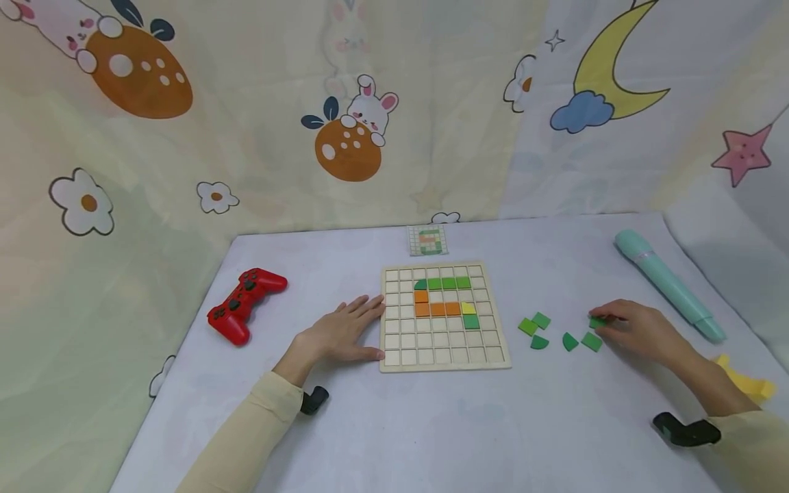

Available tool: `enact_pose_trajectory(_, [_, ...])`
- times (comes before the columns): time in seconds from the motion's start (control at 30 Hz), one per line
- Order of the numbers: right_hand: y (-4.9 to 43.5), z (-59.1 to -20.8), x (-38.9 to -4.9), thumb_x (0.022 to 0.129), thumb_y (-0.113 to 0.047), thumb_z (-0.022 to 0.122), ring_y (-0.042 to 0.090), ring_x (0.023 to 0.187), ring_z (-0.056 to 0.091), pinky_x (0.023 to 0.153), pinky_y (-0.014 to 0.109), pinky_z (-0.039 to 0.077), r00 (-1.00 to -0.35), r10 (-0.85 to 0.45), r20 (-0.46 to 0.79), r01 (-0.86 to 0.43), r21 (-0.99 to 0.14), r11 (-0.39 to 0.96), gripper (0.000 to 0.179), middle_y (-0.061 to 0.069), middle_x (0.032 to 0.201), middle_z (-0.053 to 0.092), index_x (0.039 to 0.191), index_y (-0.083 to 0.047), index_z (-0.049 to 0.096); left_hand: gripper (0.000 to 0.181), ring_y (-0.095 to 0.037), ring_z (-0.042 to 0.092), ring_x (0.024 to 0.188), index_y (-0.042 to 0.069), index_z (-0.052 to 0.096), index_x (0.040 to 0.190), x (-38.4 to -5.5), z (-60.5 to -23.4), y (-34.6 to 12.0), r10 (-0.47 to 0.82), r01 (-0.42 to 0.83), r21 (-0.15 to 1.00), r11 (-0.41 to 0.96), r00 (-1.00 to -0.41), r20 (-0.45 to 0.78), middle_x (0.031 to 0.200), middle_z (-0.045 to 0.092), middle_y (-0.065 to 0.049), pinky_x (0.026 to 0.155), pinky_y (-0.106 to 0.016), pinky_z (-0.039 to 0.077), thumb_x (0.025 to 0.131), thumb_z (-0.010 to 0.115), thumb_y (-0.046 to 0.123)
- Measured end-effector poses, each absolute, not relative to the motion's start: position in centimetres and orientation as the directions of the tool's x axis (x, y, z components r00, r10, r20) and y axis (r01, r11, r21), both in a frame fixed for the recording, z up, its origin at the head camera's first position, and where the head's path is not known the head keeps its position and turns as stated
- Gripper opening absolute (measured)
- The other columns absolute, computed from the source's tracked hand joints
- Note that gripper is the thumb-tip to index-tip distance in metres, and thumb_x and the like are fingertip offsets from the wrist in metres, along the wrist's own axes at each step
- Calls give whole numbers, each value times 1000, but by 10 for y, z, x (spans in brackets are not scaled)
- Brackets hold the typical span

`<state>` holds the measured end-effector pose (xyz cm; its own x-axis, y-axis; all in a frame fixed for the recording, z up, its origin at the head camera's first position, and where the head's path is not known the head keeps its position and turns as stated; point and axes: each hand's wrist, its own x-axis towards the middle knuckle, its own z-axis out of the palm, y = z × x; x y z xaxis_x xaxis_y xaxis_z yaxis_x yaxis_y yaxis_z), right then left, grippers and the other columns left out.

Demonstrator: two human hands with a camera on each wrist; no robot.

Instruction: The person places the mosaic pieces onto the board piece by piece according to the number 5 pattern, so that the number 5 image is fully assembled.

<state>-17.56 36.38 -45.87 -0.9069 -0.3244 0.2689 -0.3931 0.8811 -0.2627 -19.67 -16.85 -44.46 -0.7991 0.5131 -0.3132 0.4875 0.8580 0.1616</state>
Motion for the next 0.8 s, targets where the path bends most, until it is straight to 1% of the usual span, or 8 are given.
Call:
enact_pose_trajectory(0.07, [363, -460, -176, 69, -6, 82, 11, 81, 62, 68, 13, 47, -905, -328, 270, -396, -258, 881, 32, 8, 94, 72, 99, -7, 73, 93, -23, 11, 152, 23, 19, 156, -197, -445, -168, 516, 489, 166, 857, -798, -312, 165, 10, 7, 120, -51, 21, 84, 56, 68])
enact_pose_trajectory(0.13, [361, -460, -176, 68, -4, 82, 13, 80, 62, 68, 13, 46, -901, -334, 276, -404, -256, 878, 32, 7, 94, 72, 99, -7, 73, 93, -23, 11, 152, 24, 18, 156, -197, -446, -168, 515, 489, 164, 857, -798, -313, 165, 10, 7, 120, -51, 21, 84, 56, 68])
enact_pose_trajectory(0.3, [350, -456, -180, 70, -5, 81, 24, 82, 63, 69, 13, 47, -892, -351, 283, -424, -258, 868, 31, 6, 94, 72, 100, -7, 73, 93, -22, 10, 152, 24, 17, 157, -197, -445, -168, 506, 482, 156, 862, -802, -319, 164, 10, 8, 121, -50, 21, 84, 56, 68])
enact_pose_trajectory(0.37, [343, -453, -183, 72, -6, 81, 25, 83, 63, 70, 19, 50, -896, -357, 263, -425, -279, 861, 31, 6, 95, 72, 102, -6, 73, 93, -22, 10, 152, 24, 17, 157, -197, -445, -168, 504, 479, 159, 863, -802, -321, 164, 10, 7, 121, -50, 21, 84, 56, 68])
enact_pose_trajectory(0.47, [329, -448, -188, 76, -8, 80, 26, 87, 64, 75, 33, 54, -908, -365, 205, -414, -319, 852, 31, 8, 99, 71, 106, -5, 72, 94, -22, 10, 152, 23, 17, 157, -198, -444, -167, 505, 481, 158, 863, -799, -325, 165, 10, 7, 121, -50, 21, 84, 56, 68])
enact_pose_trajectory(0.57, [310, -442, -193, 80, -9, 76, 27, 92, 63, 80, 45, 54, -918, -374, 134, -397, -349, 849, 31, 11, 104, 69, 110, -4, 70, 94, -22, 10, 152, 23, 17, 157, -198, -445, -167, 506, 483, 155, 862, -798, -327, 164, 10, 7, 121, -51, 21, 84, 56, 68])
enact_pose_trajectory(0.63, [295, -440, -197, 82, -9, 74, 27, 94, 63, 82, 48, 54, -918, -383, 101, -393, -365, 844, 30, 12, 107, 68, 112, -4, 69, 94, -22, 10, 152, 24, 17, 157, -198, -446, -168, 506, 486, 148, 862, -799, -325, 164, 10, 7, 121, -50, 21, 84, 56, 69])
enact_pose_trajectory(0.8, [254, -436, -205, 84, -10, 73, 25, 96, 62, 82, 44, 55, -897, -438, 67, -426, -402, 811, 29, 12, 110, 68, 112, -4, 70, 94, -22, 10, 152, 23, 16, 157, -197, -446, -168, 510, 489, 149, 860, -799, -320, 164, 10, 7, 121, -50, 21, 84, 55, 69])
